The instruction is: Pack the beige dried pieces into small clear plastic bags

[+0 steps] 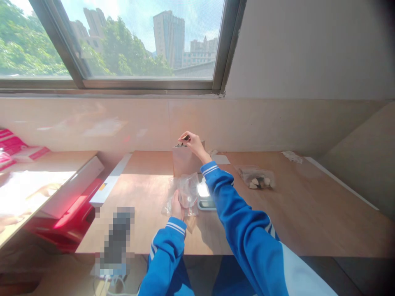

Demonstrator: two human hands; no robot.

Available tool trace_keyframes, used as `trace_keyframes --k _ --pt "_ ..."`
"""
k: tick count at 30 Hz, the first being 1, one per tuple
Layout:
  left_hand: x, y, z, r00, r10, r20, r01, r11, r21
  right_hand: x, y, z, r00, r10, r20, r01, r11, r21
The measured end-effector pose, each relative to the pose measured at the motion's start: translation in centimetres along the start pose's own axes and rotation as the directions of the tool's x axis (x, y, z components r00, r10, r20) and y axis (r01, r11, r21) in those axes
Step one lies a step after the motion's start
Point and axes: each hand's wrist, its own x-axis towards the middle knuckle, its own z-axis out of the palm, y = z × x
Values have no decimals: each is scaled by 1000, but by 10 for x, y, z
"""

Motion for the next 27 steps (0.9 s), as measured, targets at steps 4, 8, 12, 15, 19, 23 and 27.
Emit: trace_keyframes --k 4,8,12,15,19,23,27 --pt "3 -2 -1 997 75 3 -75 996 -41 -8 -7 -11 1000 -19 16 19 999 34" --pt "1 0 1 997 81 -10 -81 996 -40 -11 -12 -17 1000 7 -5 -7 999 36" --pt "-3 2 3 998 66 -7 -66 997 -35 -13 -10 -24 996 18 88 -14 999 -52" --pt "-2 2 3 999 52 -11 -52 998 -34 -13 -3 -29 995 1 101 20 978 -209" --pt "-2 2 3 998 61 -23 -62 997 -38 -17 -1 -33 987 -32 160 101 890 -446" --pt "-7 4 6 999 50 14 -49 998 -35 -41 -23 -35 995 -99 26 99 861 -499" --pt "-11 7 9 999 19 25 -19 999 -30 -95 -48 -34 999 -27 -29 18 957 -289"
